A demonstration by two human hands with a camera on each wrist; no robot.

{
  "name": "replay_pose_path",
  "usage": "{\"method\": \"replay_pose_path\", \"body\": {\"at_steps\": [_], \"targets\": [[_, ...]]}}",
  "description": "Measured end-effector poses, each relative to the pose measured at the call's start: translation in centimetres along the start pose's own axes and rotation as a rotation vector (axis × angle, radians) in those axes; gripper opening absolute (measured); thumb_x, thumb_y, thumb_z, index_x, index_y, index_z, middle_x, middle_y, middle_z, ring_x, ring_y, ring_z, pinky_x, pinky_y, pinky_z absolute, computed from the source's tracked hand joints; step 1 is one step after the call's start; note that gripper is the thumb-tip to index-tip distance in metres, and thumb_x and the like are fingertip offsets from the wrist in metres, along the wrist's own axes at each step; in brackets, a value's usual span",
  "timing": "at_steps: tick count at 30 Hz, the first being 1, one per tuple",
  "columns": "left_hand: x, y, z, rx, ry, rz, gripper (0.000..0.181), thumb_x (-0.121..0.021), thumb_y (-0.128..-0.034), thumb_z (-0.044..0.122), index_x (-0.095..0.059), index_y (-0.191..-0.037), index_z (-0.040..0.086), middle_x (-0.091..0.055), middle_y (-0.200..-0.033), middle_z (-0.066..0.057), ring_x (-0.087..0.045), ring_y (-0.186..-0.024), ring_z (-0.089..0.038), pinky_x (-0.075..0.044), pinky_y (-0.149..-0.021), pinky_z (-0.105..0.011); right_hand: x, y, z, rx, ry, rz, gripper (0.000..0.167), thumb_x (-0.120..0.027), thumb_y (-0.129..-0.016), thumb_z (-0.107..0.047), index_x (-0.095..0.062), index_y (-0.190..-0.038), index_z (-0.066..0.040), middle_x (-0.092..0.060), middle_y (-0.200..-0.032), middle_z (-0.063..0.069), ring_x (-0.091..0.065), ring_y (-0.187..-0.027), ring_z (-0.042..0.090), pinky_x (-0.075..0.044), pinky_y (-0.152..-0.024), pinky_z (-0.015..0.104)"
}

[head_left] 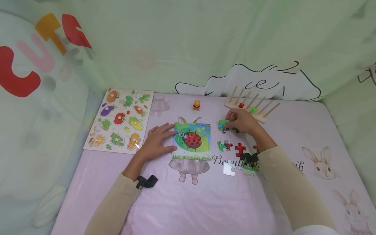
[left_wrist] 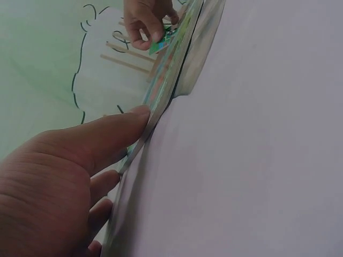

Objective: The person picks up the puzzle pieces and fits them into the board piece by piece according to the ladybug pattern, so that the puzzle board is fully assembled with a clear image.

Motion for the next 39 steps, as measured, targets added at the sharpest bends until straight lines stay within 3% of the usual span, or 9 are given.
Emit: {"method": "replay_pose_path", "body": {"at_steps": [13, 23, 30, 39], "targets": [[0.0, 0.0, 0.4, 0.004, 0.001, -0.013, 0.062, -0.073, -0.0898, 0.049, -0.059, -0.145, 0.024, -0.037, -0.165, 0.001, -0.022, -0.158, -0.026, -0.010, -0.127, -0.055, 0.2, 0.6, -0.8, 0.016, -0.083, 0.004, 0.027, -0.075, -0.094, -0.031, -0.067, -0.109, -0.011, -0.060, -0.107, 0.011, -0.054, -0.096, 0.029, -0.046, -0.071, 0.034], [0.0, 0.0, 0.2, 0.007, -0.002, -0.013, 0.063, -0.074, -0.0889, 0.049, -0.059, -0.145, 0.024, -0.037, -0.165, 0.001, -0.023, -0.158, -0.026, -0.010, -0.126, -0.055, -1.3, 0.0, -1.5, 0.021, -0.238, -0.058, 0.027, -0.078, -0.092, -0.026, -0.069, -0.109, -0.008, -0.060, -0.100, 0.009, -0.066, -0.079, 0.023, -0.057, -0.071, 0.030], [0.1, 0.0, 0.0, 0.007, -0.002, -0.008, 0.063, -0.074, -0.0890, 0.049, -0.059, -0.145, 0.024, -0.036, -0.166, 0.002, -0.022, -0.158, -0.026, -0.010, -0.126, -0.056, -2.1, -0.3, -3.3, 0.041, -0.324, -0.087, 0.022, -0.076, -0.093, -0.017, -0.069, -0.109, -0.003, -0.059, -0.099, 0.009, -0.069, -0.078, 0.019, -0.060, -0.074, 0.027], [0.1, 0.0, 0.1, 0.007, 0.006, -0.016, 0.063, -0.073, -0.0891, 0.049, -0.059, -0.145, 0.024, -0.037, -0.165, 0.001, -0.022, -0.158, -0.026, -0.010, -0.126, -0.056, -3.1, -0.3, -5.0, 0.056, -0.327, -0.091, 0.017, -0.072, -0.095, -0.013, -0.070, -0.109, -0.003, -0.061, -0.096, 0.008, -0.066, -0.082, 0.020, -0.056, -0.075, 0.029]]}}
Point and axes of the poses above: each hand's wrist, its own y-axis away from the middle knuckle, its own x-axis out of the back of the hand, z = x × y, the point moved 5 cm from there along -y, towards the middle knuckle
